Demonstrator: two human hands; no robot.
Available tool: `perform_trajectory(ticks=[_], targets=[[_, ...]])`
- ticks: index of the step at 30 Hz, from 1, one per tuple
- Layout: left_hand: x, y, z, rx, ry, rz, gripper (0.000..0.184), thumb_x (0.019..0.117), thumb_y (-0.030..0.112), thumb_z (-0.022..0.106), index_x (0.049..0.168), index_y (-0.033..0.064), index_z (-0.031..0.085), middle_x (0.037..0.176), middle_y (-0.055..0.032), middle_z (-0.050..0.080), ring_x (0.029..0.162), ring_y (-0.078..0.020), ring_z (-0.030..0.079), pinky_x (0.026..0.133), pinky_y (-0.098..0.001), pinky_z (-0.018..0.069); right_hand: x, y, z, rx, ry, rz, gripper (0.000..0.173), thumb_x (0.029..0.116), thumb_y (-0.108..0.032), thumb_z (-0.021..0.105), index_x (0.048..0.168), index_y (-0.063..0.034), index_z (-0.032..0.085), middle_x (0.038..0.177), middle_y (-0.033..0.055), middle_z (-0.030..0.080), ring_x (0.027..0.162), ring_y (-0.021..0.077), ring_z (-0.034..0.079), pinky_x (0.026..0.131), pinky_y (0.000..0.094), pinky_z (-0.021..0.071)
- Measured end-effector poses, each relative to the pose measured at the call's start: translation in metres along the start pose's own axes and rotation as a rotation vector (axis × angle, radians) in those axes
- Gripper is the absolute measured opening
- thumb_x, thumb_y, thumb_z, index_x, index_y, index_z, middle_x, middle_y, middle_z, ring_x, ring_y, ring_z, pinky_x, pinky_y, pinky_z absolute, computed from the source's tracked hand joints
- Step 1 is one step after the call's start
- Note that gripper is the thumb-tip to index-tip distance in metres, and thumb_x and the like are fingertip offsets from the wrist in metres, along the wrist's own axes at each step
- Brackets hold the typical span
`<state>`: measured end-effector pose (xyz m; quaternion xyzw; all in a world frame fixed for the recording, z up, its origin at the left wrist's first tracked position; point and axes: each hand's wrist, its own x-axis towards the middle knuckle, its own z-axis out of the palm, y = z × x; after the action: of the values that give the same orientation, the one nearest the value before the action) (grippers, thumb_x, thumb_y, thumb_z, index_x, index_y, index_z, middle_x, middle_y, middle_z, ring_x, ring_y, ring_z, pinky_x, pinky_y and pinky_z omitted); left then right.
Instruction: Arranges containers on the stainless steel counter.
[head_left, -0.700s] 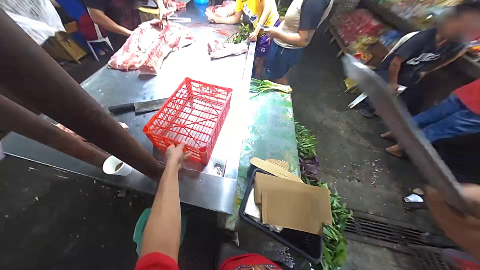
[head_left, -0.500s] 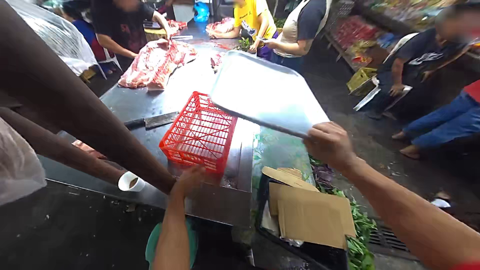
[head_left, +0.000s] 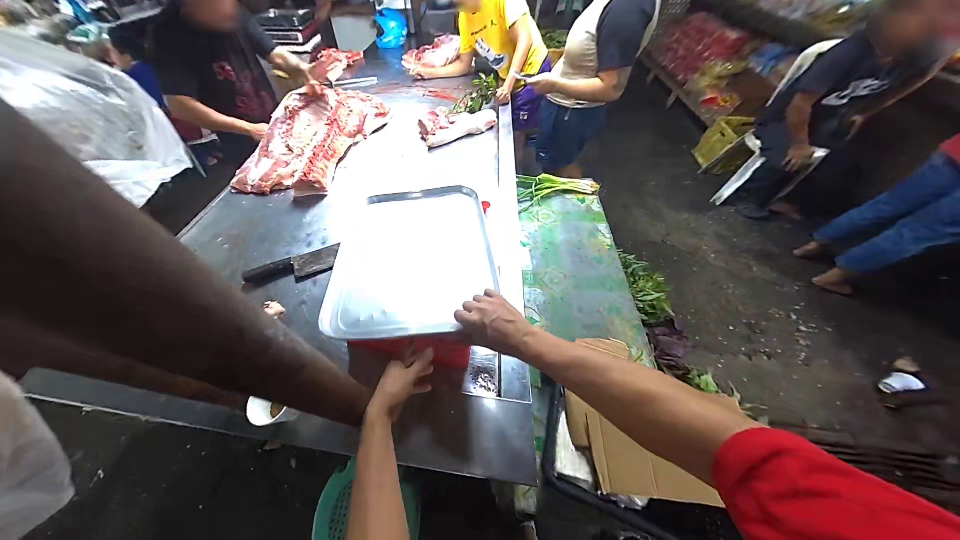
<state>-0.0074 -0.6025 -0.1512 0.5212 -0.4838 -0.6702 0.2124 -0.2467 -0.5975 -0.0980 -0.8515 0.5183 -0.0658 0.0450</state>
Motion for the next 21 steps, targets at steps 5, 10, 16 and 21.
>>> perform_trajectory(ticks=[5, 10, 16, 21], targets=[[0.004, 0.000, 0.000, 0.005, -0.012, 0.029, 0.054, 0.1057, 0.033, 0.057, 0.147, 0.0008, 0.047, 0.136, -0.0172, 0.064, 0.116, -0.0282, 0.070, 0.090, -0.0452, 0.0614, 0.008, -0.018, 0.023, 0.094, -0.082, 0.082, 0.053, 0.1053, -0.048, 0.049, 0.106, 0.0028, 0.065, 0.097, 0.0235, 0.069, 0.096, 0.0413, 0.068, 0.091, 0.0569, 0.0500], [0.007, -0.003, -0.001, 0.010, 0.011, 0.015, 0.049, 0.1056, 0.033, 0.057, 0.137, -0.0043, 0.052, 0.124, -0.0189, 0.069, 0.110, -0.0283, 0.071, 0.089, -0.0452, 0.0614, 0.020, -0.034, 0.046, 0.179, -0.090, 0.145, 0.042, 0.1038, -0.038, 0.053, 0.106, 0.0026, 0.064, 0.097, 0.0233, 0.069, 0.096, 0.0406, 0.068, 0.089, 0.0562, 0.0500], [0.009, -0.002, 0.001, -0.016, 0.060, -0.007, 0.054, 0.1062, 0.034, 0.055, 0.147, -0.0003, 0.043, 0.139, -0.0207, 0.060, 0.115, -0.0318, 0.068, 0.089, -0.0476, 0.0609, 0.036, -0.031, 0.044, 0.206, -0.082, 0.190, 0.049, 0.1072, -0.042, 0.045, 0.109, 0.0027, 0.065, 0.100, 0.0233, 0.070, 0.098, 0.0400, 0.068, 0.090, 0.0551, 0.0499], [0.039, 0.002, -0.001, -0.209, 0.599, 0.301, 0.062, 0.1069, 0.028, 0.055, 0.159, 0.0062, 0.029, 0.155, -0.0214, 0.044, 0.134, -0.0335, 0.054, 0.102, -0.0546, 0.0525, 0.037, -0.023, 0.043, 0.275, -0.058, 0.124, 0.049, 0.1069, -0.044, 0.046, 0.106, 0.0000, 0.067, 0.099, 0.0219, 0.070, 0.098, 0.0393, 0.068, 0.092, 0.0569, 0.0485]])
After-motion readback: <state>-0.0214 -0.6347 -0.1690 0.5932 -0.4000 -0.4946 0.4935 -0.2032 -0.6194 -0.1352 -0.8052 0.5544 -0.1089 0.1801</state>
